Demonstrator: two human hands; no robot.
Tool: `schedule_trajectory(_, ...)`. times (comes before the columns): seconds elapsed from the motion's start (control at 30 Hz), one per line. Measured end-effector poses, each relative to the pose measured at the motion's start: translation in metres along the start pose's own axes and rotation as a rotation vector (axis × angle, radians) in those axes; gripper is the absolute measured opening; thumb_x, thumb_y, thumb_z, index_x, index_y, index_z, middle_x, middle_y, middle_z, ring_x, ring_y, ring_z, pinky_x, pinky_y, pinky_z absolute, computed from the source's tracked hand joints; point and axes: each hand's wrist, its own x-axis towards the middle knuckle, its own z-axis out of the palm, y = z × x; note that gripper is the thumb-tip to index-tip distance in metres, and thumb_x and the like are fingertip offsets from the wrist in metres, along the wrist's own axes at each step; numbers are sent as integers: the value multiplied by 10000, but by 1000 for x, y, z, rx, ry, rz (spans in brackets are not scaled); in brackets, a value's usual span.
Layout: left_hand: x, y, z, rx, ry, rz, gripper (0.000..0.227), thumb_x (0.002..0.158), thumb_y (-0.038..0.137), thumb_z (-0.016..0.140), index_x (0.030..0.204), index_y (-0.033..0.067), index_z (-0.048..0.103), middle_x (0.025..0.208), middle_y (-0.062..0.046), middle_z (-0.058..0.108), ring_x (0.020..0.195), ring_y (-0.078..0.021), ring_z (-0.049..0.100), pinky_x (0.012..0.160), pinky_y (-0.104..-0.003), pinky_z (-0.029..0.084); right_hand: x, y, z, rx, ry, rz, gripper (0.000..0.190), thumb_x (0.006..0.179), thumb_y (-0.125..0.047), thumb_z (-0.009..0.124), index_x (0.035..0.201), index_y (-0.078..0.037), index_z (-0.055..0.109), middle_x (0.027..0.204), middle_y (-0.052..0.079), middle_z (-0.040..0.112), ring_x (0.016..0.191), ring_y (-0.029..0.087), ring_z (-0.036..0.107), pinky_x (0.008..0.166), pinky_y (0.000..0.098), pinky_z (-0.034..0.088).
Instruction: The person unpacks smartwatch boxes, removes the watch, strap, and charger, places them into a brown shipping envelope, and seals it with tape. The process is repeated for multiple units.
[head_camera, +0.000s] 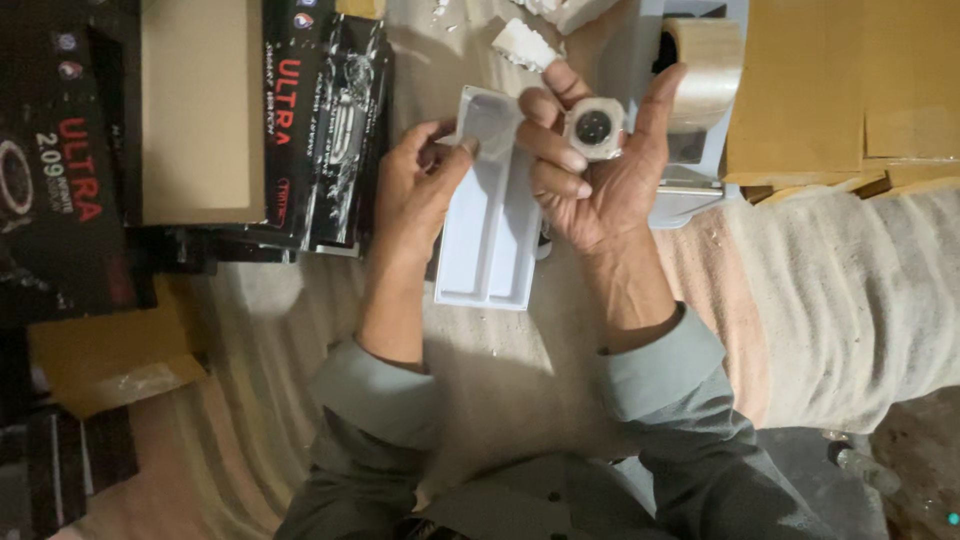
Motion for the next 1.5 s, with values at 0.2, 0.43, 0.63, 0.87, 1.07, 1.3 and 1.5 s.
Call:
schedule_trajectory(0.2, -6, -6, 3, -127, -77, -227, 267, 915, 206, 732, 1067, -11, 698, 812, -40, 672, 662, -102, 589, 569, -258, 462, 8, 5, -1, -3, 27, -20, 1027, 963, -791, 377, 1495, 86, 432, 1316, 313, 585, 913, 219, 635, 569, 201, 550)
schedule_trajectory(0.43, -10, -7, 6, -898, -301, -354, 389, 965, 303, 676, 1259, 54, 624, 1127, -86, 681, 1037, -202, 673, 939, -363, 565, 8, 3, -6, 0, -3, -19, 1019, 975, -776, 364, 1546, 68, 375, 1356, 337, 553, 952, 255, 686, 587, 219, 579)
schedule_trajectory(0.63, -20, -1, 23, -845, -414, -325, 542, 991, 482, 611, 1344, 71, 589, 1165, -108, 691, 1083, -181, 686, 953, -358, 568, 2, -3, -12, -197, 7, -38, 824, 1095, -704, 381, 1315, 73, 544, 1015, 222, 671, 607, 125, 594, 445, 185, 432)
schedule_trajectory(0.87, -19, 13, 22, -1160, -521, -243, 385, 1161, 349, 524, 1331, 7, 575, 1144, -141, 704, 1002, -236, 702, 869, -354, 581, -7, -5, 13, -1000, 474, -287, 610, 1080, -616, 517, 1122, -8, 558, 898, 171, 648, 637, 159, 571, 463, 282, 423)
schedule_trajectory(1.07, -12, 1, 19, -1015, -381, -274, 442, 1040, 337, 505, 1319, 13, 618, 1149, -142, 722, 1051, -256, 708, 931, -401, 607, 0, -5, 46, -991, 425, -221, 505, 1059, -455, 562, 1255, 9, 530, 1016, 156, 686, 809, 180, 702, 599, 292, 553)
schedule_trajectory(1.3, -10, -31, 28, -1011, -238, -465, 281, 1061, 258, 618, 1220, 29, 654, 1107, -94, 719, 1021, -212, 694, 949, -394, 564, -5, 1, 37, -1297, 500, -228, 323, 1137, -192, 604, 1230, 117, 600, 851, 176, 622, 619, 187, 556, 444, 253, 365)
schedule_trajectory(1.5, -11, -32, 28, -980, -300, -358, 285, 994, 263, 621, 1158, 42, 695, 1048, -86, 734, 972, -183, 696, 896, -357, 565, -1, -7, 24, -1145, 339, -275, 357, 1046, -21, 615, 1376, 76, 520, 1100, 178, 724, 940, 197, 752, 717, 285, 640)
